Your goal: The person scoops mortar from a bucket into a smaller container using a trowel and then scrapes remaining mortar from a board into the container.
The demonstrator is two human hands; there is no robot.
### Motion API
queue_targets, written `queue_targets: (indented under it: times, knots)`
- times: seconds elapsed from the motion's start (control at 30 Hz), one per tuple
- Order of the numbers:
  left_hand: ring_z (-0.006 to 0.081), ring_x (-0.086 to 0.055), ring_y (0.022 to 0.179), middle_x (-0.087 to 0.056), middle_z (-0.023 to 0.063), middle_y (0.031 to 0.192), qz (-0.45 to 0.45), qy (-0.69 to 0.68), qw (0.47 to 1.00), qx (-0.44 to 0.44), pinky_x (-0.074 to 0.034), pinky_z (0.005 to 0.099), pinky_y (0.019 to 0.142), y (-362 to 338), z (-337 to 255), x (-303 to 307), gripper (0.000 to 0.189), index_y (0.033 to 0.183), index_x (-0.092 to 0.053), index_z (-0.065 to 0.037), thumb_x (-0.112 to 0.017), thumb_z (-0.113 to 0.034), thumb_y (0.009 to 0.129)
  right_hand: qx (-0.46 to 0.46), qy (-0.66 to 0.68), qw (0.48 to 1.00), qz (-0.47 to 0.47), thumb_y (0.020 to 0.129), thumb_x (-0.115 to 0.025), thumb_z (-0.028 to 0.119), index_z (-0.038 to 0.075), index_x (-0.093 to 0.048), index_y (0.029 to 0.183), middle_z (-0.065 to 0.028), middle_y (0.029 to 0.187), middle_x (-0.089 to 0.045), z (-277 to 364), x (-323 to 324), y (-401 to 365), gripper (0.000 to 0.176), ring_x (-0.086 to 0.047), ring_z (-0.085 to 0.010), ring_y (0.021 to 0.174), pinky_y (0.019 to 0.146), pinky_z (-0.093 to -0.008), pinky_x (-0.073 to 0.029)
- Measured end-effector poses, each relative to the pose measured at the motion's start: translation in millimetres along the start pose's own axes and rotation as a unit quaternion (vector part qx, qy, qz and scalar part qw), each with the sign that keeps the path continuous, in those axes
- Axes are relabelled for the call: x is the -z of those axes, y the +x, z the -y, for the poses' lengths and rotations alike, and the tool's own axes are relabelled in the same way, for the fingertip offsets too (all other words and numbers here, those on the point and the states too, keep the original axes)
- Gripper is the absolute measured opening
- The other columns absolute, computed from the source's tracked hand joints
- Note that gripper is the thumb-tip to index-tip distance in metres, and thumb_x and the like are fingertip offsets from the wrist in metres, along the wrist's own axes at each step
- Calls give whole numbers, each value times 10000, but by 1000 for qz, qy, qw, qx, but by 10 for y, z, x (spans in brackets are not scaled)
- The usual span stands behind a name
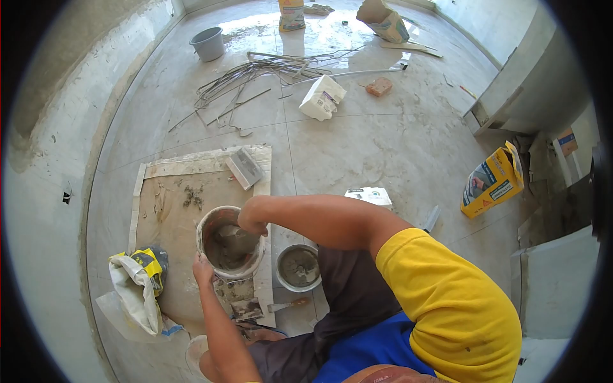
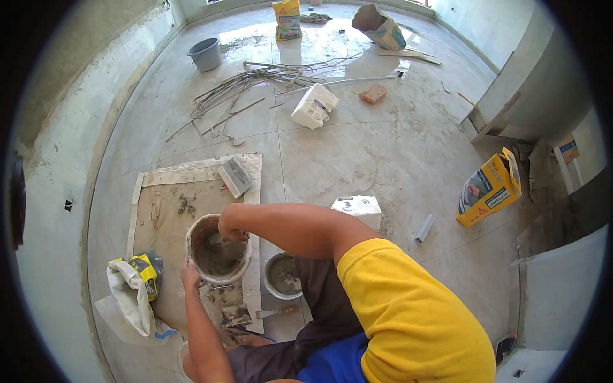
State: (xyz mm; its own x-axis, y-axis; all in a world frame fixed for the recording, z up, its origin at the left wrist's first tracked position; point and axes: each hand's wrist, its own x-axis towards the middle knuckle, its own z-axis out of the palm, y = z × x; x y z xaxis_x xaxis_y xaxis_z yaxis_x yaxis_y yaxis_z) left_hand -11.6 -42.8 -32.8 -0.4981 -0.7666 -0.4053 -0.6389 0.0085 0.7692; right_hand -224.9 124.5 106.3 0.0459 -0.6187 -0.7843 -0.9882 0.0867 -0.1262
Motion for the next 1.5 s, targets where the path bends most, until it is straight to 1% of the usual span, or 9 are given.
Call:
queue_targets:
  times: [0.17, 0.27, 0.47, 0.53, 0.63, 0.73, 1.03, 1.27, 1.5]
  knots:
    - [297, -614, 921, -599, 209, 1095, -15, 13, 999, -28, -490, 378, 754, 191, 206, -11, 383, 1265, -465, 9, -396, -185, 942, -7, -5, 1000, 4, 696, -757, 243, 89, -690, 985, -71, 1024, -666, -18, -11, 36, 334, -636, -230, 908, 780, -374, -495]
    - [303, -606, 949, -587, 222, 1127, -4, 37, 999, -34, -465, 368, 804, 163, 184, 12, 388, 1263, -460, 25, -403, -185, 942, 5, 10, 1000, -3, 697, -769, 247, 37, -685, 970, -108, 978, -668, -21, -8, 33, 354, -625, -271, 912, 793, -394, -480]
    - [298, -623, 882, -599, 209, 1066, 2, 6, 1000, -8, -509, 386, 692, -70, -64, 0, 375, 1263, -461, -1, -396, -190, 946, 15, 8, 1000, -1, 698, -768, 249, 39, -684, 972, -108, 981, -667, -39, -8, 53, 355, -625, -267, 910, 793, -390, -479]
    - [300, -628, 836, -599, 200, 1043, -10, -12, 1000, 6, -529, 397, 610, -124, -119, -10, 376, 1273, -451, -15, -392, -195, 947, 3, 11, 1000, 1, 700, -767, 247, 40, -681, 979, -107, 985, -667, -32, -7, 56, 358, -625, -268, 910, 794, -388, -478]
    - [298, -628, 815, -598, 198, 1035, -9, -8, 1000, -13, -540, 403, 578, -54, -60, -8, 376, 1277, -447, -28, -392, -199, 947, 8, 23, 1000, -2, 701, -766, 246, 39, -680, 981, -106, 985, -666, -45, -21, 69, 359, -624, -268, 911, 793, -387, -478]
    - [288, -629, 806, -600, 191, 1019, -12, -11, 999, 27, -540, 402, 561, -276, -293, -10, 367, 1273, -455, -44, -392, -199, 947, 0, 16, 1000, 11, 697, -756, 251, 75, -687, 989, -73, 1034, -663, -46, -10, 76, 348, -634, -226, 918, 791, -377, -489]
    - [292, -635, 808, -602, 198, 1040, -27, 9, 999, -25, -541, 400, 573, 57, 62, -23, 366, 1261, -465, -24, -399, -201, 949, -9, 11, 1000, 12, 692, -760, 267, 87, -684, 1004, -77, 1045, -659, -39, -3, 58, 367, -633, -231, 924, 797, -380, -490]
    - [304, -633, 829, -594, 207, 1061, -28, 20, 999, 0, -542, 400, 602, -25, -5, -23, 387, 1285, -447, -18, -400, -200, 946, -4, -10, 1000, -3, 681, -756, 244, 92, -691, 980, -72, 1030, -663, -29, -8, 73, 342, -635, -240, 908, 789, -390, -494]
    - [290, -638, 769, -601, 191, 1026, -20, 0, 1000, 17, -538, 403, 523, -173, -172, -15, 375, 1275, -456, -39, -388, -201, 944, 3, -3, 1000, -4, 672, -758, 227, 81, -701, 937, -71, 966, -676, -60, -47, 170, 308, -641, -228, 857, 755, -380, -497]
